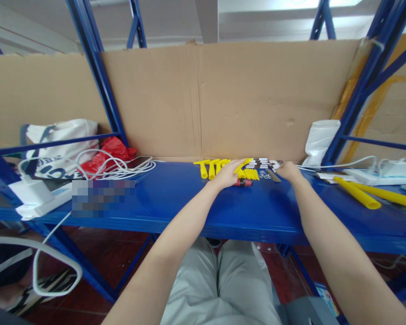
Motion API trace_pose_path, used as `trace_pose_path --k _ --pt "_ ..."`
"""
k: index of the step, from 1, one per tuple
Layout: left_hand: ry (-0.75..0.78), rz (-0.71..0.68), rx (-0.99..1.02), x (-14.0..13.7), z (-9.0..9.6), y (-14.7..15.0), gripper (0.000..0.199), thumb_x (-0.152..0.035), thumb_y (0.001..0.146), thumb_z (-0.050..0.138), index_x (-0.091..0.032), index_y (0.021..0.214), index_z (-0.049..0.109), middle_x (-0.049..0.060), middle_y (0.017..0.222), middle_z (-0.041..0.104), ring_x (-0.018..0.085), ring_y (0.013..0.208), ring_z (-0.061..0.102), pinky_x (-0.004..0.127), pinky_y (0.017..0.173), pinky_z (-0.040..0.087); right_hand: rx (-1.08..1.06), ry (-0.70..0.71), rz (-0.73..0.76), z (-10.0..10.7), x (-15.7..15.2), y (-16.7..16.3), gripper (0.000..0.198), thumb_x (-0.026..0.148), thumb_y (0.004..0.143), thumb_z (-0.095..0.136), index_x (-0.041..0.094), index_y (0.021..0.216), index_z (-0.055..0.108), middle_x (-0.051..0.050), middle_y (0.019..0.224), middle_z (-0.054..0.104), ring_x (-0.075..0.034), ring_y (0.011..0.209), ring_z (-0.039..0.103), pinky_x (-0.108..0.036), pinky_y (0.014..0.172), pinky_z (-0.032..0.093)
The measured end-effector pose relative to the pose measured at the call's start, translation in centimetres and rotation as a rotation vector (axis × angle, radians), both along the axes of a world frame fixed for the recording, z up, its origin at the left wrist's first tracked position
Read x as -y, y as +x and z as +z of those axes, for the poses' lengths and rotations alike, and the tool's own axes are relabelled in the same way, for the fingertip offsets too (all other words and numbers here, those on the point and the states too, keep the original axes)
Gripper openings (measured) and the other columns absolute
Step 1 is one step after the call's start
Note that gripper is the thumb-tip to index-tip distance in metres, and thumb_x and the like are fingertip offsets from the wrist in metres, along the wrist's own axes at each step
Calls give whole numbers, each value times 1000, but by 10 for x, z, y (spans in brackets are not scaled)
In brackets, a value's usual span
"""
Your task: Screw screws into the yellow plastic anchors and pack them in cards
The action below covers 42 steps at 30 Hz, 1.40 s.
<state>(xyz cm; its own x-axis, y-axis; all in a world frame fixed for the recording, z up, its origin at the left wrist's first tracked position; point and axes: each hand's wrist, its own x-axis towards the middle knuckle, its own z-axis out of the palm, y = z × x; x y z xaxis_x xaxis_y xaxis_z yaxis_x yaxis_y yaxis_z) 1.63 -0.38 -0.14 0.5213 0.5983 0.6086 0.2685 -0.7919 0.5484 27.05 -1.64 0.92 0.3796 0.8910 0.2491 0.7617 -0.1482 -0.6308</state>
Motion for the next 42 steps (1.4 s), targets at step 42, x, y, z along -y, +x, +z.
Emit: trace_pose_path --k 42 --pt "-9 -52 -128 8 -5 5 60 3 65 49 -26 116 62 2 137 52 21 132 40 41 111 29 122 298 342 4 0 -58 17 11 81 52 17 85 67 -8 99 70 -19 96 64 -28 88 45"
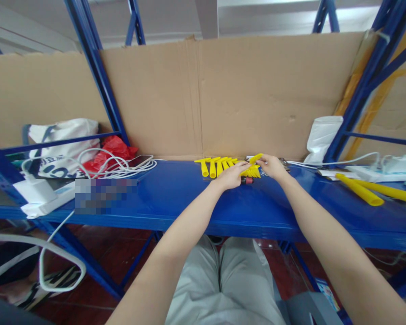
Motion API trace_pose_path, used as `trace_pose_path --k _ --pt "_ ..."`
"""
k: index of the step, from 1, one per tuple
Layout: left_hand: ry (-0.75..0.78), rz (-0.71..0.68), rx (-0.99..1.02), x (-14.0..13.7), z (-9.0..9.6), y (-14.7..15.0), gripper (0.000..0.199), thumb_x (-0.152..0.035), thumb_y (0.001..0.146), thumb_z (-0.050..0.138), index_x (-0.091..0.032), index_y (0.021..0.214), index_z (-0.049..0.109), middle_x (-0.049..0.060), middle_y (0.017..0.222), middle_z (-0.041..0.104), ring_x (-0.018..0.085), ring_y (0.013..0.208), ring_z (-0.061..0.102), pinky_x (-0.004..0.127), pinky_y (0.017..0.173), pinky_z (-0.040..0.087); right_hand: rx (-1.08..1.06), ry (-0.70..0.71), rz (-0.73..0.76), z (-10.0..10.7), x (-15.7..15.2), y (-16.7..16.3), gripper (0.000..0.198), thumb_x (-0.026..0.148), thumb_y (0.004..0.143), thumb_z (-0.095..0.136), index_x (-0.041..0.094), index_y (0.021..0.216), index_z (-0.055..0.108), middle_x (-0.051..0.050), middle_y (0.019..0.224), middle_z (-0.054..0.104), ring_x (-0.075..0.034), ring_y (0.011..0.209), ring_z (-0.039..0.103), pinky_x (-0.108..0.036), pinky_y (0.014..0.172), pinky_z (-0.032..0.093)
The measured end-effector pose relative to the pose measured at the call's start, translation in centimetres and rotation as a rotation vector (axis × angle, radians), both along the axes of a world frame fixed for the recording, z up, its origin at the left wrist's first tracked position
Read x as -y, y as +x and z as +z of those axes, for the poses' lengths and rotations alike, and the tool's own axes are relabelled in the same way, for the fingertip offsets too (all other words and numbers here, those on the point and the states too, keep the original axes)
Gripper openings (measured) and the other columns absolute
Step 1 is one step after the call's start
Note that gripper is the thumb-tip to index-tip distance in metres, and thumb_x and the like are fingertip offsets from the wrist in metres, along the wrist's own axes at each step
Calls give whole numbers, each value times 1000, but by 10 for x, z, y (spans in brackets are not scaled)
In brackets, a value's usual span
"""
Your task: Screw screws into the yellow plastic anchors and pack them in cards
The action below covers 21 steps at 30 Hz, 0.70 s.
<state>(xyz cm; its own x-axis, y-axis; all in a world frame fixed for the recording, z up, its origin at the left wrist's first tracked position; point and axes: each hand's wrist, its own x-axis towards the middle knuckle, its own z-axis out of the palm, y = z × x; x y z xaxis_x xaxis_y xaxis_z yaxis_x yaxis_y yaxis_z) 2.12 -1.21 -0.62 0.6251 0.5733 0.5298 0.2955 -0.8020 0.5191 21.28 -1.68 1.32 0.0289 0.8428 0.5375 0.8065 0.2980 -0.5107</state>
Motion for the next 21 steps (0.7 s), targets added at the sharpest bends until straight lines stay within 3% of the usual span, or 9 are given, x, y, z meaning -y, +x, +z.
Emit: trace_pose_path --k 4,7,13,17,21 --pt "36 74 -24 2 2 -3 62 3 68 50 -26 121 59 4 139 49 23 132 39 42 112 28 -283 -70 -65 -11 -11 2 11 10 82 49 16 83 58 -7 86 68 -12 70 63 -22 68 48" --pt "79 135 -40 -1 1 -6 65 6 66 49 -24 123 57 6 140 47 25 132 39 43 112 26 -337 -157 -163 -21 -19 1 9 10 82 49 16 84 55 -6 81 65 -11 65 60 -19 60 45" --pt "103 171 -45 -6 -3 -8 62 6 67 48 -22 121 58 10 138 48 26 131 40 43 111 28 -263 -181 -309 -31 -27 -4 24 8 78 48 15 100 55 -7 88 64 -18 85 61 -23 71 48" --pt "113 165 -41 -10 -5 -7 61 5 67 52 -24 120 58 9 137 48 26 130 41 43 110 30 -235 -171 -337 -32 -30 -7 20 7 76 47 17 90 57 -7 89 65 -19 93 61 -24 80 48" --pt "144 184 -72 -11 -6 -6 62 5 68 51 -23 123 56 10 137 48 27 130 41 45 110 30 -204 -144 -273 -31 -32 -12 18 6 74 46 16 83 58 -8 88 66 -20 94 62 -27 82 48"
